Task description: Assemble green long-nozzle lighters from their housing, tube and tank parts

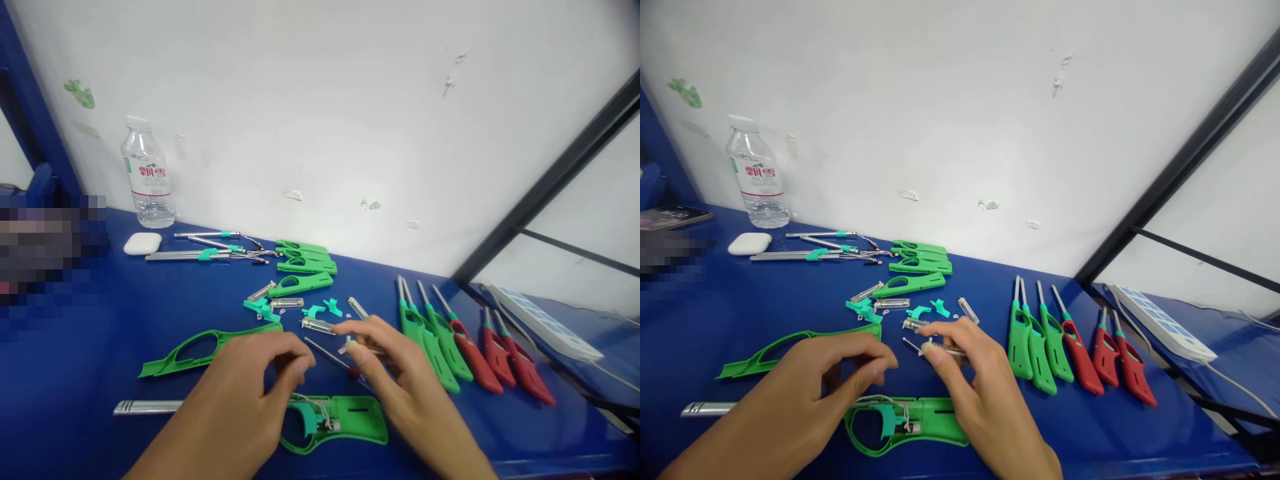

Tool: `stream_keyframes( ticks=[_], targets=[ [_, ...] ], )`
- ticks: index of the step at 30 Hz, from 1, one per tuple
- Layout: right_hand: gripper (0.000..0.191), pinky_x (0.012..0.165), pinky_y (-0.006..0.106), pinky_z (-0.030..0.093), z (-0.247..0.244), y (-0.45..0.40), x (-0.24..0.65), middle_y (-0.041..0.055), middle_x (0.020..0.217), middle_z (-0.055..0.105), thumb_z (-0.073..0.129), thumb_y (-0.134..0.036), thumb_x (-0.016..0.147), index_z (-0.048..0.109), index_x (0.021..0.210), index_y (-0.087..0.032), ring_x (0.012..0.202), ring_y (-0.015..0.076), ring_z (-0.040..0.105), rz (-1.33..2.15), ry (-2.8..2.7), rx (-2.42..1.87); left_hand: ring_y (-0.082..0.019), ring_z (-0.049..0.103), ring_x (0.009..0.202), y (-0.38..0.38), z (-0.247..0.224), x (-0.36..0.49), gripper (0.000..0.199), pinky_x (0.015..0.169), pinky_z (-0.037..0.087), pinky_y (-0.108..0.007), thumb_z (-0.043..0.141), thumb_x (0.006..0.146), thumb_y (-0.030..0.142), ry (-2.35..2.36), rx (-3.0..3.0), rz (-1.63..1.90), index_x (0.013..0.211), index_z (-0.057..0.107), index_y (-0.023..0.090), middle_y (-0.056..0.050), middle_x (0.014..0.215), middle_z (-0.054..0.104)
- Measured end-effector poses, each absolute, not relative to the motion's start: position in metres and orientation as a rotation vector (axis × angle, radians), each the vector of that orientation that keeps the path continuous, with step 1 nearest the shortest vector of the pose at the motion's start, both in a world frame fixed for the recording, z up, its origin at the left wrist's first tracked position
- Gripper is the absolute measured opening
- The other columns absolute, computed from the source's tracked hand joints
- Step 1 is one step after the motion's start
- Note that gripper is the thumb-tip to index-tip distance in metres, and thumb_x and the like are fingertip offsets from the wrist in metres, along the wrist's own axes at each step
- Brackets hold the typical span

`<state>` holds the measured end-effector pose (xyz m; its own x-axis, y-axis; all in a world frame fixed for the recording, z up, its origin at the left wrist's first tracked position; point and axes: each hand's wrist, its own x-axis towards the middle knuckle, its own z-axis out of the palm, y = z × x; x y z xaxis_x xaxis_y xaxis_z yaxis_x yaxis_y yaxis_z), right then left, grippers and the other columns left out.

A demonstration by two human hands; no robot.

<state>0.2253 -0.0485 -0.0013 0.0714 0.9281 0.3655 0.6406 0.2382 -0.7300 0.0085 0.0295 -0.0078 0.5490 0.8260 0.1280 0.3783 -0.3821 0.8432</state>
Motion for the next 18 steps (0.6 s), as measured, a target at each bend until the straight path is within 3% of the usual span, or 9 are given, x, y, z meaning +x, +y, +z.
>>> stream_keyframes(
  ticks=[5,9,12,14,18],
  targets=[
    [0.016,0.073,0.025,0.051,0.005,-0.051,0.231,-0.002,0.092,0.073,0.068,-0.034,0.105,0.08,0.097,-0.028,0.079,0.0157,0.068,0.5,-1.632,-1.529,-0.026,0.073,0.106,0.032,-0.028,-0.008,0.029,0.089,0.054,-0.036,0.052,0.103,0.031,0.907,2.286,0.623,0.104,0.081,0.034,-0.001,0.116,0.079],
    [0.014,0.067,0.023,0.045,0.008,-0.052,0.228,-0.006,0.082,0.066,0.089,-0.024,0.089,0.076,0.084,-0.027,0.075,0.0142,0.063,0.541,-1.633,-1.635,-0.029,0.072,0.119,0.033,-0.034,-0.009,0.036,0.107,0.054,-0.044,0.054,0.098,0.016,0.789,2.44,0.508,0.116,0.079,0.034,-0.003,0.126,0.076],
    [0.013,0.067,0.024,0.045,0.008,-0.053,0.227,-0.0054,0.083,0.069,0.091,-0.022,0.089,0.08,0.087,-0.028,0.075,0.0146,0.065,0.583,-1.741,-1.695,-0.03,0.073,0.114,0.034,-0.033,-0.003,0.039,0.102,0.055,-0.046,0.05,0.096,0.008,0.805,2.507,0.387,0.108,0.08,0.03,-0.005,0.12,0.076],
    [0.013,0.067,0.024,0.045,0.006,-0.054,0.227,-0.0049,0.084,0.07,0.088,-0.018,0.092,0.084,0.093,-0.03,0.075,0.0146,0.065,0.6,-1.852,-1.716,-0.028,0.073,0.107,0.034,-0.032,-0.001,0.039,0.095,0.057,-0.04,0.049,0.096,0.007,0.805,2.527,0.338,0.101,0.081,0.029,-0.005,0.114,0.076],
    [0.037,0.071,0.023,0.045,0.005,-0.052,0.228,-0.0048,0.088,0.07,0.078,0.001,0.093,0.086,0.102,-0.034,0.08,0.0138,0.067,0.654,-2.014,-1.714,-0.021,0.071,0.088,0.034,-0.034,-0.002,0.037,0.081,0.055,-0.028,0.051,0.095,0.007,0.794,2.542,0.398,0.094,0.082,0.028,-0.003,0.101,0.075]
  ],
)
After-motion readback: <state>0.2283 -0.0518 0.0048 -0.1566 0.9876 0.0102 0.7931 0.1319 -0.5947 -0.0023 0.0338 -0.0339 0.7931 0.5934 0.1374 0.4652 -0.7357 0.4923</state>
